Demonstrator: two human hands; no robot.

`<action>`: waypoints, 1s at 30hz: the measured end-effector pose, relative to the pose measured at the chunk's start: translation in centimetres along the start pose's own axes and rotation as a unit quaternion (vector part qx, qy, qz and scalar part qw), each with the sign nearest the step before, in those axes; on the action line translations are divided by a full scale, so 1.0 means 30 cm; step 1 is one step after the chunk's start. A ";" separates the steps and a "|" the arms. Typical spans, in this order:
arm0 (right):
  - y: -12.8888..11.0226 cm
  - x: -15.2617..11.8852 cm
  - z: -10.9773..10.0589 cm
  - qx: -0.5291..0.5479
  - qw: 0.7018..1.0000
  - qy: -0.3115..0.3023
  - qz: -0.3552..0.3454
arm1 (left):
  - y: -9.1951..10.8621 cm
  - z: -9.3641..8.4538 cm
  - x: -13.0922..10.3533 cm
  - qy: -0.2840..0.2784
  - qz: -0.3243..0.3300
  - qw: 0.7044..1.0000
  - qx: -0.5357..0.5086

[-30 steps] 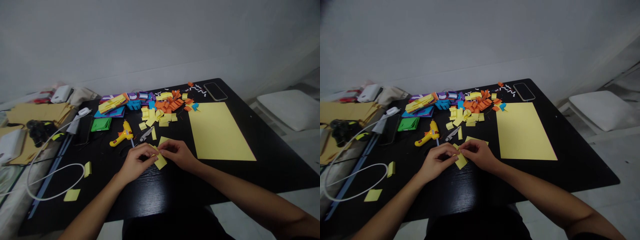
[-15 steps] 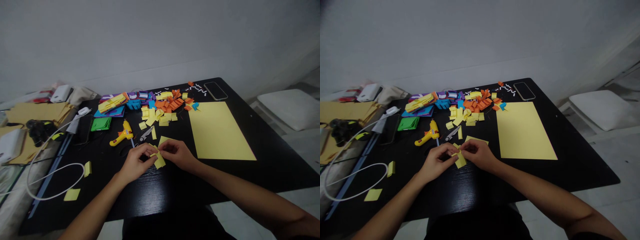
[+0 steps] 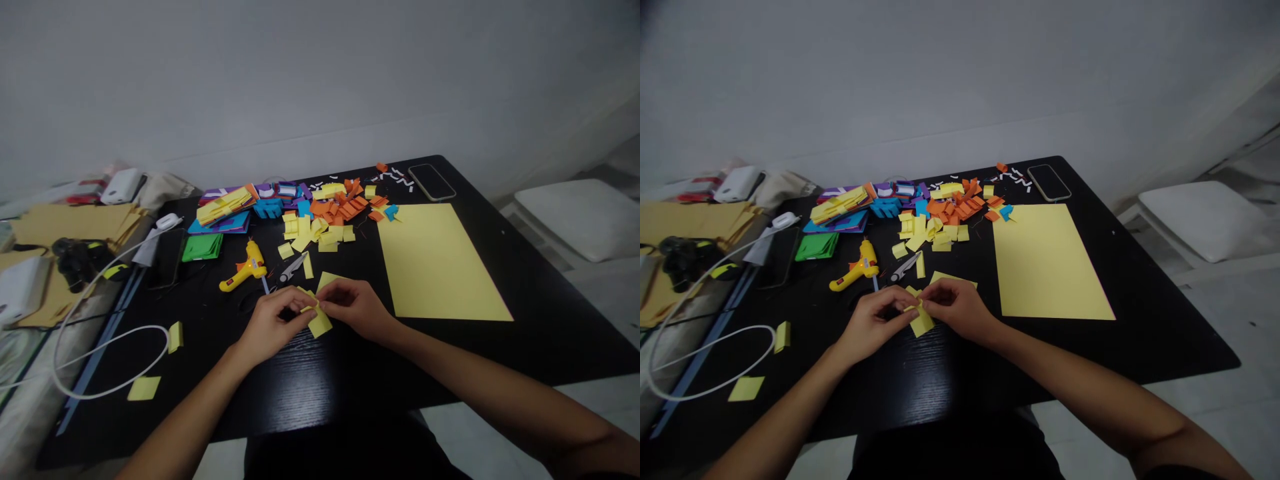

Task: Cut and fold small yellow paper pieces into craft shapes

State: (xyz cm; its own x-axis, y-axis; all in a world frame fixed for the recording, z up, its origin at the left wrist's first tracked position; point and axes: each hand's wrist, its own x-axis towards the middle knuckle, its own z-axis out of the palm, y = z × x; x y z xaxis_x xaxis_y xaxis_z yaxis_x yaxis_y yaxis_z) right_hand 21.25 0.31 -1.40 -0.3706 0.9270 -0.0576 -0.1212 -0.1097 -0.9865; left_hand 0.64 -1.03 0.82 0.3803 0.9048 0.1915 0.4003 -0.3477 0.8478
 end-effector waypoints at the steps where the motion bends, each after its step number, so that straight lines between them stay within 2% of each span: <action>1: -0.001 0.000 0.000 -0.003 1.000 0.000 0.000 | 0.000 -0.001 0.000 0.000 -0.001 1.000 -0.001; 9: -0.022 -0.003 -0.001 -0.041 0.999 0.001 -0.002 | 0.002 0.002 0.002 0.002 -0.021 1.000 -0.023; 17: -0.022 -0.002 -0.005 -0.013 1.000 -0.013 0.009 | 0.000 0.011 0.004 0.022 -0.049 0.997 -0.054; 30: -0.014 0.002 -0.002 0.020 0.999 -0.016 0.034 | -0.004 0.002 0.002 0.041 -0.013 0.999 -0.006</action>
State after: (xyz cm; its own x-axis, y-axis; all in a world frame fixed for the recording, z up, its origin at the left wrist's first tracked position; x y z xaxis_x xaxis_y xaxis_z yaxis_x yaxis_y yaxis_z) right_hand 21.34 0.43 -0.99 -0.4087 0.9051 -0.1177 -0.1314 -0.1860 -0.9737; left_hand 0.67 -0.94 0.71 0.3009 0.9306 0.2084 0.3985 -0.3212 0.8591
